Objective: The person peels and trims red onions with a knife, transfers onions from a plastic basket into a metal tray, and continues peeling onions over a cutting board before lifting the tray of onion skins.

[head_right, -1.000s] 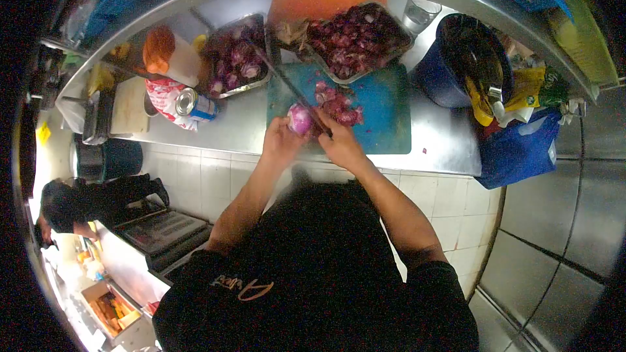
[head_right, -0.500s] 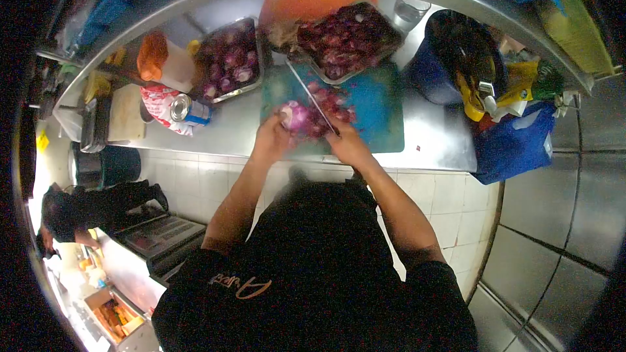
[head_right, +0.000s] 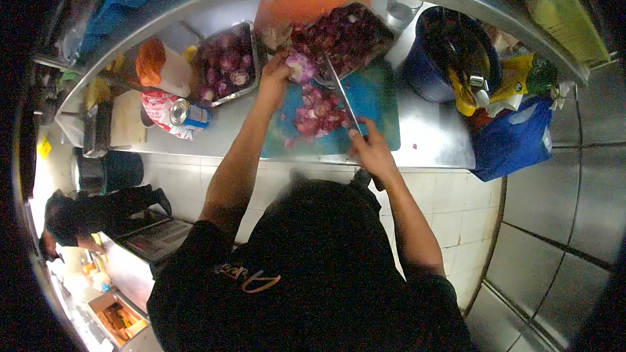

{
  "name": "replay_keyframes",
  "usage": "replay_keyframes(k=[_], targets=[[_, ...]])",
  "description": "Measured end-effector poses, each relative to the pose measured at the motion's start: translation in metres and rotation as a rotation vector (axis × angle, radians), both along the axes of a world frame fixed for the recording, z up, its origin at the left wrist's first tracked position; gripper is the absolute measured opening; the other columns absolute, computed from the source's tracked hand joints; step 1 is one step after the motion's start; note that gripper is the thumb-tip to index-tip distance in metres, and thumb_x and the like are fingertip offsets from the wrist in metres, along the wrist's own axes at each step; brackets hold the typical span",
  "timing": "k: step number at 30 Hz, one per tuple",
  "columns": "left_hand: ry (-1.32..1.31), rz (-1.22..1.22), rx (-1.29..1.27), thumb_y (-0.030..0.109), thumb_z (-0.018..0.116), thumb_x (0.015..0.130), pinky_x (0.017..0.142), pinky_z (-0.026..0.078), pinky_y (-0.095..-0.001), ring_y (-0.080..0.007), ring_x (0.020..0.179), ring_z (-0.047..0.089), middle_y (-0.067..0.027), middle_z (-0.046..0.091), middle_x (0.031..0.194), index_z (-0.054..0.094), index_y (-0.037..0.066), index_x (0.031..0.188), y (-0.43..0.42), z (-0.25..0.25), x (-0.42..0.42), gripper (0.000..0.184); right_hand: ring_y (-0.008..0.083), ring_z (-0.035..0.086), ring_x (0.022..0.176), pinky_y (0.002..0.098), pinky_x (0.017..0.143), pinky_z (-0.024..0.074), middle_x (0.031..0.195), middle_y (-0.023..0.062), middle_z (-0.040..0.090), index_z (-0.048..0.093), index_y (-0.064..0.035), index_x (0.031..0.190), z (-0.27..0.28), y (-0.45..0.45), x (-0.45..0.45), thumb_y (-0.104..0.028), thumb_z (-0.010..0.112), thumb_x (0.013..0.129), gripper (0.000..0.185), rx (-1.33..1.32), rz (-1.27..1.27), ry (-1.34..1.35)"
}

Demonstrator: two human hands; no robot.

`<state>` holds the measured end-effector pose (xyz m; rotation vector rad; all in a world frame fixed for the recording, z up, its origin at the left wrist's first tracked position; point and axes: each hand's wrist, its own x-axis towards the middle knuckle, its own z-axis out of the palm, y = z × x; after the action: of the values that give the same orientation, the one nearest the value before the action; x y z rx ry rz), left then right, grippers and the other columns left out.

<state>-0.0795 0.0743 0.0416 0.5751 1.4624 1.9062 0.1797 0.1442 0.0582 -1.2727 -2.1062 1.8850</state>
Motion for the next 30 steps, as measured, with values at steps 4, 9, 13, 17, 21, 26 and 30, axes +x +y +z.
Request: replay_keyframes(k=[4, 9, 13, 17, 21, 26, 30], targets=[[0.107, -0.111, 0.028, -0.001, 0.057, 0.069, 0.081, 0.046, -0.0285, -0.0147, 0.091, 0.057, -0.0079, 0.061, 0.099, 0.054, -0.001, 0.11, -0.01, -0.01, 0.011, 0.042, 0.0107, 0.052, 0.051, 0.0251, 0.042, 0.04, 0.066, 0.0062, 0.057, 0.042, -0.0072, 0.134, 0.005, -0.006, 0.0, -0.035, 0.055, 0.09, 0.054, -0.006, -0.08, 0.093], [0.419, -0.17, -0.127, 0.001, 0.063, 0.064, 0.086, 0.045, -0.0316, -0.018, 0.096, 0.057, -0.0097, 0.06, 0.103, 0.054, 0.001, 0.11, -0.029, 0.006, 0.041, 0.047, 0.0152, 0.058, 0.06, 0.0279, 0.055, 0.0448, 0.077, 0.0111, 0.062, 0.034, -0.0046, 0.139, 0.025, 0.0, -0.029, -0.038, 0.061, 0.085, 0.069, 0.073, 0.024, 0.073], [0.82, -0.209, -0.269, 0.009, 0.068, 0.059, 0.093, 0.044, -0.0359, -0.0274, 0.103, 0.056, -0.0114, 0.058, 0.109, 0.055, 0.007, 0.11, -0.046, 0.022, 0.056, 0.053, 0.0195, 0.062, 0.077, 0.0302, 0.073, 0.0482, 0.097, 0.0172, 0.064, 0.032, -0.0031, 0.14, 0.012, 0.002, -0.054, -0.032, 0.067, 0.08, 0.075, 0.331, -0.033, 0.163], [0.977, -0.218, -0.263, 0.01, 0.068, 0.06, 0.097, 0.041, -0.0391, -0.0339, 0.111, 0.051, -0.0142, 0.055, 0.114, 0.055, 0.007, 0.108, -0.062, 0.019, 0.063, 0.05, 0.0162, 0.058, 0.078, 0.0287, 0.074, 0.0474, 0.102, 0.0144, 0.062, 0.03, -0.0038, 0.141, 0.003, -0.002, -0.07, -0.013, 0.067, 0.079, 0.072, 0.272, -0.03, 0.285], [0.902, -0.234, -0.234, 0.009, 0.068, 0.059, 0.093, 0.043, -0.0398, -0.0357, 0.104, 0.054, -0.0139, 0.057, 0.107, 0.056, 0.007, 0.107, -0.073, 0.016, 0.059, 0.049, 0.0092, 0.052, 0.061, 0.0249, 0.053, 0.0446, 0.088, 0.004, 0.059, 0.03, -0.0047, 0.141, 0.007, -0.009, -0.072, -0.004, 0.063, 0.08, 0.069, 0.042, -0.011, 0.272], [0.858, -0.212, -0.289, 0.011, 0.07, 0.06, 0.092, 0.043, -0.0388, -0.0347, 0.102, 0.055, -0.0138, 0.057, 0.107, 0.056, 0.006, 0.106, -0.084, 0.012, 0.054, 0.049, 0.0093, 0.052, 0.062, 0.0252, 0.051, 0.0435, 0.089, 0.0036, 0.059, 0.03, -0.006, 0.141, 0.009, -0.017, -0.071, -0.002, 0.062, 0.079, 0.07, 0.042, 0.057, 0.308], [0.812, -0.248, -0.273, 0.01, 0.071, 0.06, 0.091, 0.044, -0.0382, -0.0344, 0.102, 0.055, -0.0152, 0.057, 0.106, 0.056, 0.005, 0.107, -0.088, 0.014, 0.048, 0.049, 0.0236, 0.062, 0.079, 0.0326, 0.068, 0.049, 0.104, 0.0129, 0.062, 0.03, -0.0082, 0.141, -0.011, -0.011, -0.073, -0.001, 0.061, 0.077, 0.071, 0.295, 0.121, 0.252]])
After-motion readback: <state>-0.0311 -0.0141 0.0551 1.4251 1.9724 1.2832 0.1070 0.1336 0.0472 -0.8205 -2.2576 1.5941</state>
